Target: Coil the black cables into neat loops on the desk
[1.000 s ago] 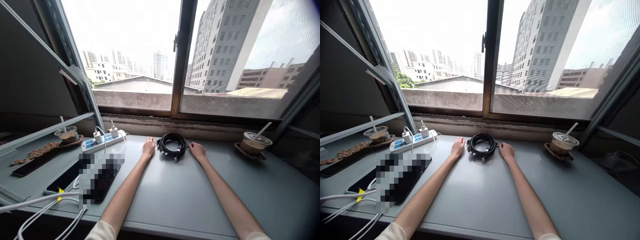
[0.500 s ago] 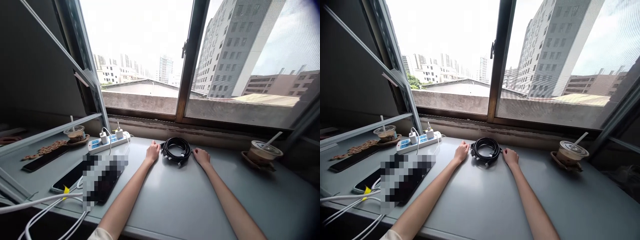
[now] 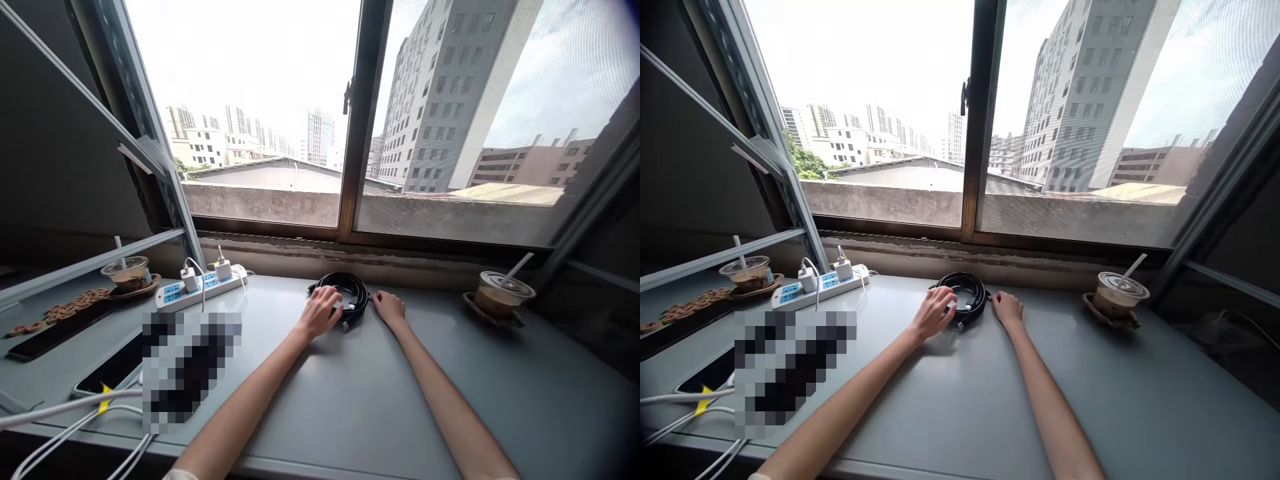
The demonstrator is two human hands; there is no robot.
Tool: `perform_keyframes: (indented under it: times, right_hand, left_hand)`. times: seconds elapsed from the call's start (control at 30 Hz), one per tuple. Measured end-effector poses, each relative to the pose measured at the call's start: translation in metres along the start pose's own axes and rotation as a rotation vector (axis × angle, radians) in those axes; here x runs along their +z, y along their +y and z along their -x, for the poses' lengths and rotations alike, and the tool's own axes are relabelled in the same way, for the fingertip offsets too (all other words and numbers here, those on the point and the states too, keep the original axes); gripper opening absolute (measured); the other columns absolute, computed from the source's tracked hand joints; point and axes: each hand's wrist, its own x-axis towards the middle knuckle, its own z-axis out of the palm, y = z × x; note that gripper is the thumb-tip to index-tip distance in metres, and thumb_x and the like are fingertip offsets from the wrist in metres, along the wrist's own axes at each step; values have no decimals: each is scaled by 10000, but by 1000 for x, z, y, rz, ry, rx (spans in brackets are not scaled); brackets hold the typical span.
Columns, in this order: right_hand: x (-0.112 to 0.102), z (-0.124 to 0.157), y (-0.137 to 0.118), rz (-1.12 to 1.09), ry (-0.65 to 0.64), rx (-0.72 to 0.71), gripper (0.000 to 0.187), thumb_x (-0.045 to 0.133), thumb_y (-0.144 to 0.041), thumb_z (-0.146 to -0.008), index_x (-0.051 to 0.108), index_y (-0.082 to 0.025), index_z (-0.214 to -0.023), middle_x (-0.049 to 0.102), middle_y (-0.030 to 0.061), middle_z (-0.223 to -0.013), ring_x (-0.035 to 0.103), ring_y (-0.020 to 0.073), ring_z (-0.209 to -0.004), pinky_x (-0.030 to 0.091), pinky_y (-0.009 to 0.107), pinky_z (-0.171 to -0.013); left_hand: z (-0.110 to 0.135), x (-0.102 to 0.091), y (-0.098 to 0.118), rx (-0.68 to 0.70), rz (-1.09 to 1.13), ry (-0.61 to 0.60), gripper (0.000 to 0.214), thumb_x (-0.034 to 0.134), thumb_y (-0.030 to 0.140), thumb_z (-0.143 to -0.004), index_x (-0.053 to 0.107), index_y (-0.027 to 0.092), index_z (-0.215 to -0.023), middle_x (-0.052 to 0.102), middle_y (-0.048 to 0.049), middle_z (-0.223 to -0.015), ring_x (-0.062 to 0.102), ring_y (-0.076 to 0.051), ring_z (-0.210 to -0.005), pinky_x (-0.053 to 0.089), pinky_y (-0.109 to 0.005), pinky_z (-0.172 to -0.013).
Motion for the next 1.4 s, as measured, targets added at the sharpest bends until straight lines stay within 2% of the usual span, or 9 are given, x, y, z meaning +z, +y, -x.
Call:
perform_keyframes:
  times: [0.1, 0.2, 0.37, 0.57, 0.73, 1.0, 1.1, 1.23, 1.4]
  right_hand:
    - [0, 0, 1, -5, 3, -4, 323, 432, -406, -916, 582, -124, -961, 590, 54, -919, 567, 139, -848, 471, 342, -795]
    - [0, 0, 2, -8, 4, -5, 322, 431, -406, -916, 583, -125, -960, 592, 53, -917, 568, 138, -848, 469, 342, -797]
    - [0, 0, 2, -26, -2, -1, 322, 433, -406, -915, 584, -124, -953, 593, 51, -905, 568, 136, -838, 470, 339, -791]
    - [0, 1, 3, -38, -5, 10, 323, 436, -408, -913, 587, -124, -945, 594, 51, -902, 568, 137, -839, 468, 339, -792]
    - [-1, 2, 2, -24, -12, 6, 321, 433, -405, -915, 588, -124, -926, 594, 47, -885, 567, 134, -827, 468, 332, -785]
    - [-1, 4, 2, -17, -23, 2, 327, 425, -412, -915, 582, -125, -910, 584, 40, -857, 555, 127, -793, 461, 317, -760]
    - [-2, 5, 2, -22, -29, 6, 332, 422, -417, -914, 581, -126, -899, 582, 37, -845, 551, 126, -784, 456, 316, -756]
    - [-3, 6, 2, -23, -32, 7, 335, 419, -417, -914, 582, -125, -891, 581, 38, -843, 550, 128, -786, 453, 318, -758]
    - [-3, 6, 2, -16, -33, 4, 340, 407, -416, -920, 584, -129, -882, 584, 38, -844, 552, 127, -783, 457, 317, -757]
  left_hand:
    - [2, 12, 16, 162, -15, -95, 442, 385, 516, -850, 510, 172, -1098, 594, -85, -1004, 525, -214, -971, 354, -338, -928]
    - [1, 20, 20, 74, -85, -121, 540, 433, 545, -814, 477, 142, -1171, 615, -97, -930, 549, -237, -893, 394, -351, -842]
    - [-3, 23, 23, -13, -186, -148, 433, 518, 551, -748, 586, 160, -923, 611, -100, -918, 550, -252, -884, 392, -357, -830]
    - [-8, 26, 27, -102, -241, -160, 329, 522, 441, -757, 603, 153, -893, 620, -101, -932, 543, -245, -926, 370, -341, -865]
    - [-4, 19, 11, -273, -291, -158, 369, 505, 443, -756, 618, 127, -911, 627, -125, -939, 532, -263, -946, 357, -352, -869]
    - [15, -20, -46, -696, -375, -140, 457, 533, 438, -698, 634, 57, -928, 617, -201, -985, 520, -313, -992, 327, -377, -882]
    - [20, -30, -60, -810, -395, -131, 499, 559, 442, -661, 621, 38, -947, 602, -222, -1023, 509, -329, -1014, 325, -379, -881]
    - [22, -32, -61, -873, -407, -86, 563, 579, 385, -650, 547, -7, -1052, 568, -240, -1064, 487, -338, -1044, 315, -385, -896]
    - [20, -30, -54, -814, -388, 9, 642, 569, 369, -680, 419, 36, -1208, 470, -233, -1202, 402, -344, -1146, 283, -426, -937]
